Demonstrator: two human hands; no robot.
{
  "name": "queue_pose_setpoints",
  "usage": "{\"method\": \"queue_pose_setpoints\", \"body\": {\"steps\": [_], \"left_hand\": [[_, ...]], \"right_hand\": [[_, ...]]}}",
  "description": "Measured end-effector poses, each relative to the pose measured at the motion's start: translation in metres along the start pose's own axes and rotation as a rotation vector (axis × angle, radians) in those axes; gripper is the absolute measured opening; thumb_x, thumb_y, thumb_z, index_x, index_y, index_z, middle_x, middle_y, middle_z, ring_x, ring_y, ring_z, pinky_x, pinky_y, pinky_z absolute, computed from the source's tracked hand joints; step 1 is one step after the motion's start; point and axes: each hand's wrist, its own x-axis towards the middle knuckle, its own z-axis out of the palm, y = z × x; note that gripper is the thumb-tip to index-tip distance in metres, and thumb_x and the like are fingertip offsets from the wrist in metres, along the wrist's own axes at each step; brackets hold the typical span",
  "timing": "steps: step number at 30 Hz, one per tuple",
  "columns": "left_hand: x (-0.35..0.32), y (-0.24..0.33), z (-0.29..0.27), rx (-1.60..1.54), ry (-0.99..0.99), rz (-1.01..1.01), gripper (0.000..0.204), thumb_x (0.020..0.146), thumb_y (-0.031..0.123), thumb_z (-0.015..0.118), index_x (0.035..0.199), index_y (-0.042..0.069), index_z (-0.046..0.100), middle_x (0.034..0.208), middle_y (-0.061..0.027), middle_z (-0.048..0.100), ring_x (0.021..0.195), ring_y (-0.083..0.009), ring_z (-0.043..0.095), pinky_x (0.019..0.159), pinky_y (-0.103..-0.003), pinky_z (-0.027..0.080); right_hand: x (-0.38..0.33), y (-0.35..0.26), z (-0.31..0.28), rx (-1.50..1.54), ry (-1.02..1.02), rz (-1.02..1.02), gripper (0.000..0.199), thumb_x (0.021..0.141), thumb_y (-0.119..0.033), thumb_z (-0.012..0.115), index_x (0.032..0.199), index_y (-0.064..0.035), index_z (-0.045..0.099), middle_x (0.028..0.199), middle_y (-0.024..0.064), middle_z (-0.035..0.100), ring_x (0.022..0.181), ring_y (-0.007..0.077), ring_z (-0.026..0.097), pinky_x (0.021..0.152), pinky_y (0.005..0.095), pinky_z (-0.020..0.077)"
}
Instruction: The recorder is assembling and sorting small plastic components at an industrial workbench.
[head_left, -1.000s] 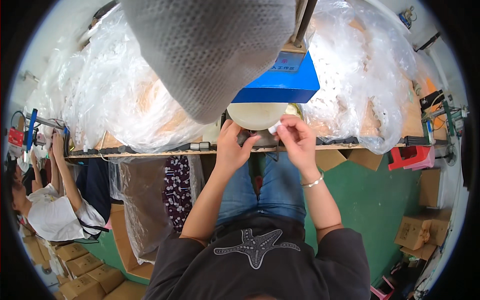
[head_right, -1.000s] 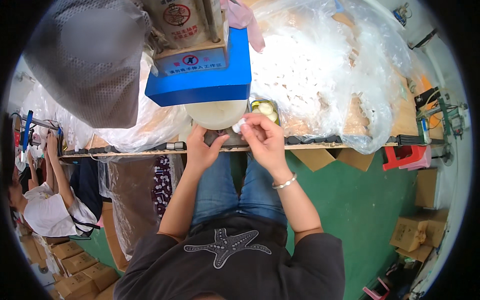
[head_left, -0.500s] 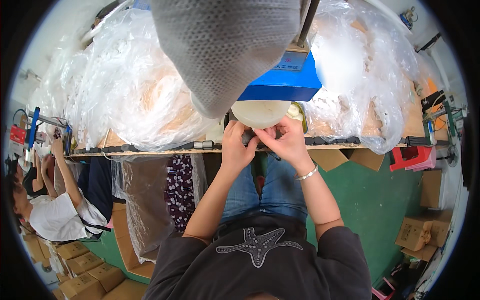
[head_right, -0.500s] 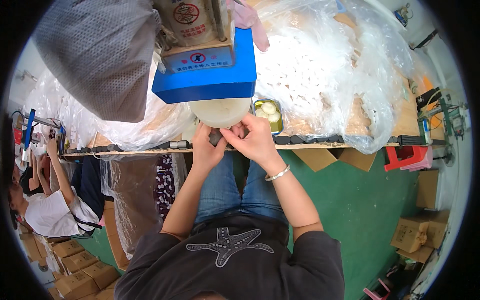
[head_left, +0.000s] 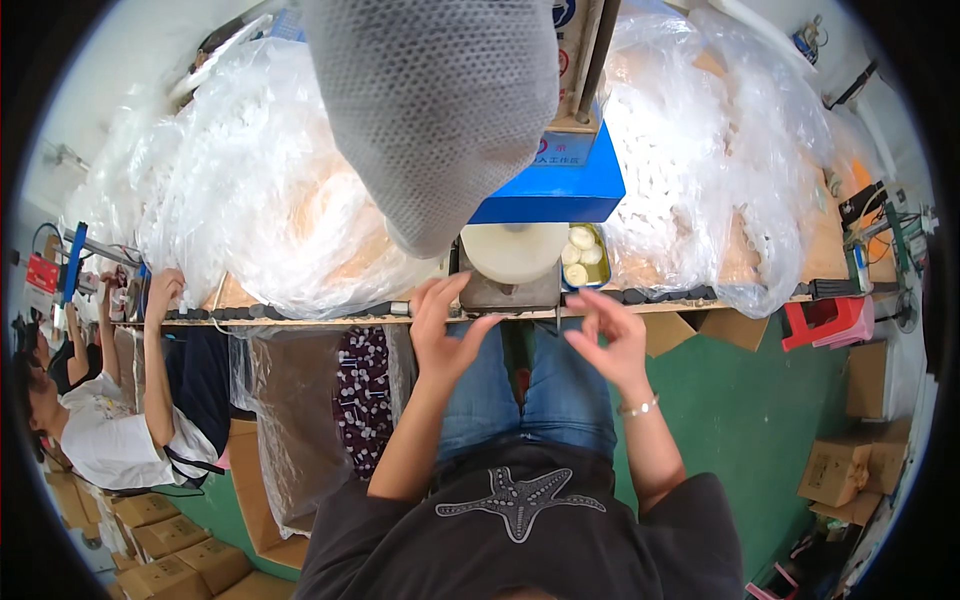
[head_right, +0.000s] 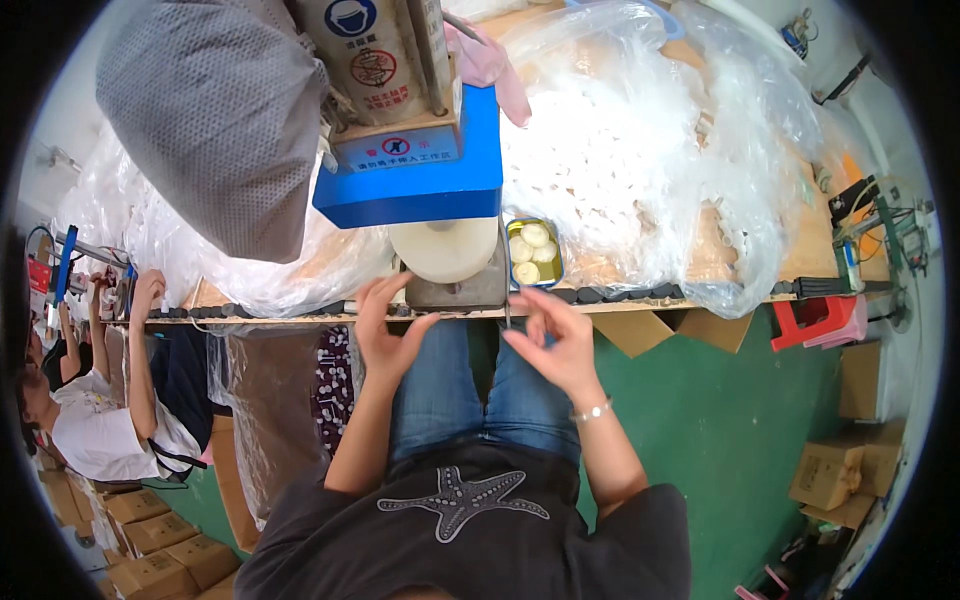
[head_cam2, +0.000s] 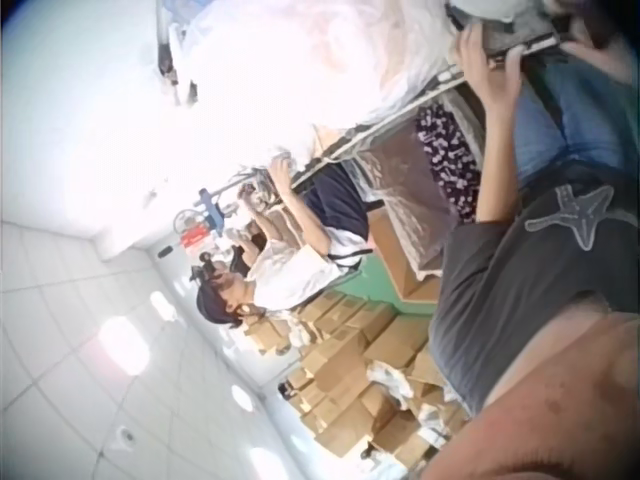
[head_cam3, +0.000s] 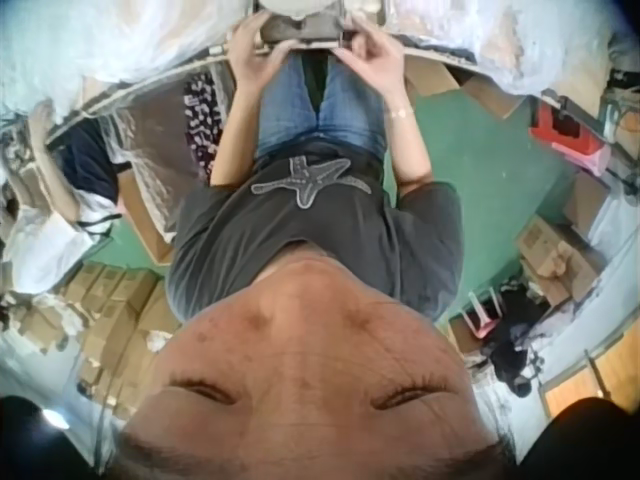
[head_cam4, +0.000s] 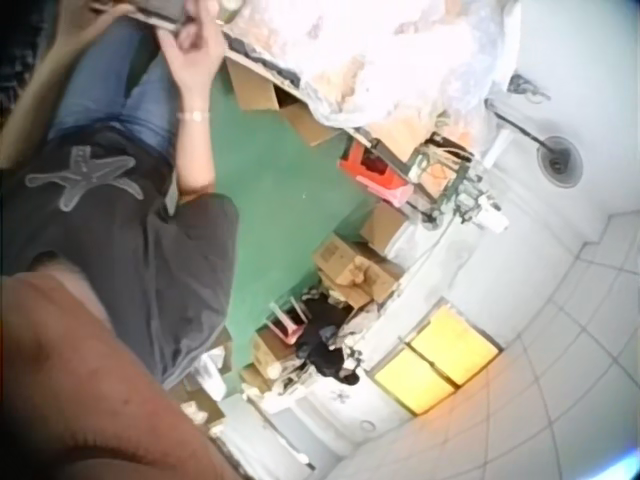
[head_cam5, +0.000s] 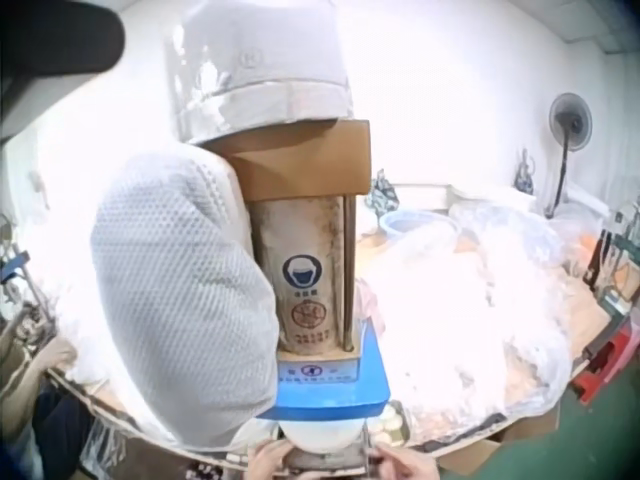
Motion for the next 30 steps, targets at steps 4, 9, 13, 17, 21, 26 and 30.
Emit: {"method": "queue_pose_setpoints", "body": {"steps": [4, 9, 13, 17, 21, 26, 30], "left_hand": [[-0.027, -0.015, -0.016, -0.010, -0.020, -0.087, 0.046, 0.065, 0.004, 0.080, 0.107, 0.001, 0.064, 0.103, -0.0102, 0.066, 0.098, -0.0301, 0.055, 0.088, -0.038, 0.044], [-0.009, 0.000, 0.010, 0.047, -0.078, -0.064, 0.048, 0.071, 0.010, 0.078, 0.115, 0.002, 0.061, 0.104, -0.0117, 0.065, 0.101, -0.0315, 0.054, 0.090, -0.040, 0.041], [0.004, -0.005, 0.031, 0.168, -0.093, -0.011, 0.038, 0.073, 0.014, 0.076, 0.107, 0.003, 0.063, 0.100, -0.0113, 0.064, 0.101, -0.0308, 0.055, 0.086, -0.040, 0.039], [0.001, -0.016, 0.040, -0.095, -0.025, -0.074, 0.029, 0.072, 0.012, 0.075, 0.097, 0.003, 0.065, 0.097, -0.0123, 0.064, 0.096, -0.0301, 0.058, 0.081, -0.039, 0.042], [0.007, -0.012, 0.041, -0.173, 0.010, -0.045, 0.030, 0.073, 0.011, 0.075, 0.100, 0.002, 0.065, 0.093, -0.0127, 0.065, 0.090, -0.0299, 0.060, 0.077, -0.038, 0.043], [0.019, 0.000, 0.005, -0.282, -0.073, -0.182, 0.026, 0.079, 0.006, 0.071, 0.104, 0.001, 0.065, 0.092, -0.0133, 0.065, 0.086, -0.0280, 0.062, 0.076, -0.034, 0.047], [-0.013, 0.004, -0.084, -0.150, -0.064, -0.327, 0.030, 0.075, 0.013, 0.074, 0.101, 0.000, 0.066, 0.085, -0.0133, 0.065, 0.071, -0.0321, 0.058, 0.068, -0.037, 0.048]], "right_hand": [[-0.045, -0.006, -0.006, 0.045, -0.024, 0.130, 0.040, 0.077, 0.007, 0.071, 0.115, 0.0005, 0.063, 0.102, 0.0100, 0.069, 0.064, 0.0030, 0.051, 0.059, 0.0173, 0.0430], [-0.063, 0.006, 0.009, 0.047, -0.019, 0.175, 0.032, 0.078, 0.006, 0.069, 0.109, 0.0000, 0.067, 0.094, 0.0086, 0.070, 0.065, 0.0046, 0.052, 0.060, 0.0194, 0.0442], [-0.060, 0.001, 0.029, -0.014, -0.093, 0.125, 0.028, 0.078, 0.003, 0.069, 0.106, -0.0004, 0.068, 0.089, 0.0059, 0.071, 0.064, 0.0069, 0.052, 0.061, 0.0214, 0.0444], [-0.065, 0.006, 0.040, -0.014, -0.162, 0.143, 0.026, 0.078, 0.002, 0.069, 0.104, -0.0008, 0.069, 0.087, 0.0045, 0.071, 0.064, 0.0069, 0.051, 0.061, 0.0215, 0.0437], [-0.075, 0.023, 0.050, -0.010, -0.265, 0.161, 0.027, 0.078, 0.002, 0.069, 0.104, -0.0007, 0.069, 0.087, 0.0044, 0.071, 0.064, 0.0069, 0.051, 0.061, 0.0212, 0.0432], [-0.075, 0.031, 0.066, -0.056, -0.404, 0.149, 0.026, 0.078, 0.000, 0.069, 0.104, -0.0011, 0.069, 0.086, 0.0043, 0.071, 0.064, 0.0085, 0.052, 0.061, 0.0223, 0.0435], [-0.078, 0.035, 0.063, -0.071, -0.413, 0.157, 0.025, 0.078, 0.000, 0.069, 0.103, -0.0010, 0.069, 0.085, 0.0042, 0.071, 0.064, 0.0090, 0.053, 0.061, 0.0229, 0.0441]]}}
